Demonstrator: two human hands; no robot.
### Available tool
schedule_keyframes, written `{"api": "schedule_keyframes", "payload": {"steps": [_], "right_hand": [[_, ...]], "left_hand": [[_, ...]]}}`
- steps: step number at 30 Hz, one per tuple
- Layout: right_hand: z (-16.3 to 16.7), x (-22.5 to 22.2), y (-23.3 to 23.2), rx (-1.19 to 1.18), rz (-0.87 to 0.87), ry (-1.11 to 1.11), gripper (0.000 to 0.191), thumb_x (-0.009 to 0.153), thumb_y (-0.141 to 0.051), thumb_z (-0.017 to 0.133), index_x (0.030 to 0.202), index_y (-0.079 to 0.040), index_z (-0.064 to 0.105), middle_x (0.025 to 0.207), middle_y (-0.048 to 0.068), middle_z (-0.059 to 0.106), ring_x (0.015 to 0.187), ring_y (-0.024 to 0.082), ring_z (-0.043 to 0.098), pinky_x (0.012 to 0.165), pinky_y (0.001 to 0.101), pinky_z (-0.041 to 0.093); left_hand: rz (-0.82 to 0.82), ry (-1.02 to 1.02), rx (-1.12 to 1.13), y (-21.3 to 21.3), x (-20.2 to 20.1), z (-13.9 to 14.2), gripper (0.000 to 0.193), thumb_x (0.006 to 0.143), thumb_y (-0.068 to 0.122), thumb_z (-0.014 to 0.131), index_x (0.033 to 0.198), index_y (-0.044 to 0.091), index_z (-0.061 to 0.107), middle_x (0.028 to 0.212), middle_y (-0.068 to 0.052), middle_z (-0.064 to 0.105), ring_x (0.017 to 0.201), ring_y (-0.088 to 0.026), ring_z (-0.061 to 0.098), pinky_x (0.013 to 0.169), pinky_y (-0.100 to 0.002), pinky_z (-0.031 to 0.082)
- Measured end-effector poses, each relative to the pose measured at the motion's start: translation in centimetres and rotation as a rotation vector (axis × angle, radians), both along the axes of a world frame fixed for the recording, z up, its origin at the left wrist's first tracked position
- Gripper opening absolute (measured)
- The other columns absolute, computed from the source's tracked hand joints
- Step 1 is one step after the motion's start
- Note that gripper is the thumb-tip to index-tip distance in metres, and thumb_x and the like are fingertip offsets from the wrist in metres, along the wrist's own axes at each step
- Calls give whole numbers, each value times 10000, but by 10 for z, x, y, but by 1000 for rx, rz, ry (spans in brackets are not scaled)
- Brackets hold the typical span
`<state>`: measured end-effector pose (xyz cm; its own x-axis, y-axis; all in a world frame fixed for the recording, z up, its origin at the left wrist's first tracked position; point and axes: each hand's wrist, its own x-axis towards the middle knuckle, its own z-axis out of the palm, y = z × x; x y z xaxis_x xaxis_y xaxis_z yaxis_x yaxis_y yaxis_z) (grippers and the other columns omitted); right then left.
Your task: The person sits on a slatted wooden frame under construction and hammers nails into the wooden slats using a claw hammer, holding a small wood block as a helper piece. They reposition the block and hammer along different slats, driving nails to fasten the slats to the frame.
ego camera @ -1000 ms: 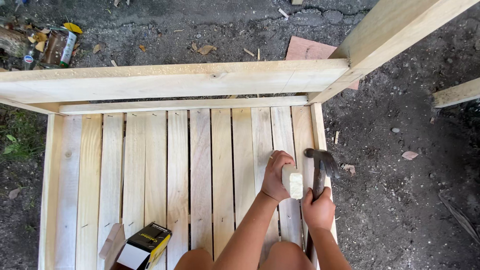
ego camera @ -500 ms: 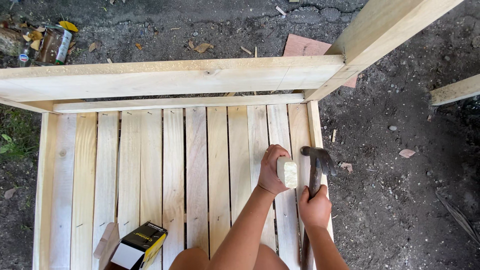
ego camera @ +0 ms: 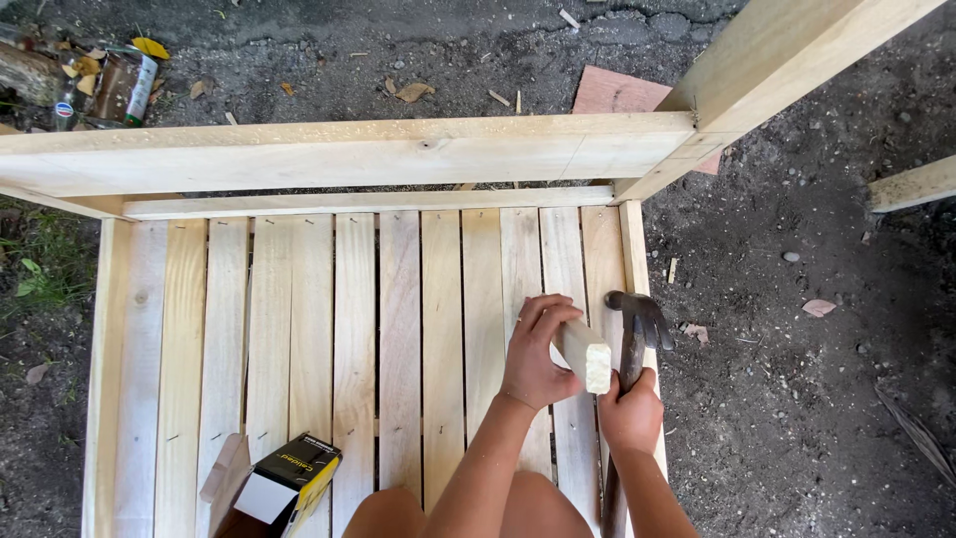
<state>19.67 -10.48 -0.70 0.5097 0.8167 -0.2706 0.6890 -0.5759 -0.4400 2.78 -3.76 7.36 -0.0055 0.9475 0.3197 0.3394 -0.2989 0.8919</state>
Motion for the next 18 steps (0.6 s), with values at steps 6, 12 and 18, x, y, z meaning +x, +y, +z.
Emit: {"api": "schedule_keyframes", "payload": {"steps": [6,12,18], "right_hand": [[3,-2,3,-25,-8,-31,374,949,-329,641,1070,5,525,859,308,710,834,518,695,758,573,546],[8,-3,5,-43,-23,-23,362,962,-335,630,1055,2,536,864,308,715,841,511,702,773,568,554],[7,-3,4,-12,-23,-26,361,958,-335,642,1041,2,544,851,305,711,822,514,696,756,572,544]], "left_hand": [[46,105,-210,13,0,-17,361,841,173,718,1188,140,623,1195,-63,700,1142,-332,666,937,-430,563],[104,68,-309,44,-2,-20,420,790,282,761,1152,116,626,1048,-109,705,970,-358,706,820,-432,601],[28,39,-153,37,-4,-14,545,682,332,854,1119,105,618,1044,-110,690,984,-348,678,817,-437,581]]}}
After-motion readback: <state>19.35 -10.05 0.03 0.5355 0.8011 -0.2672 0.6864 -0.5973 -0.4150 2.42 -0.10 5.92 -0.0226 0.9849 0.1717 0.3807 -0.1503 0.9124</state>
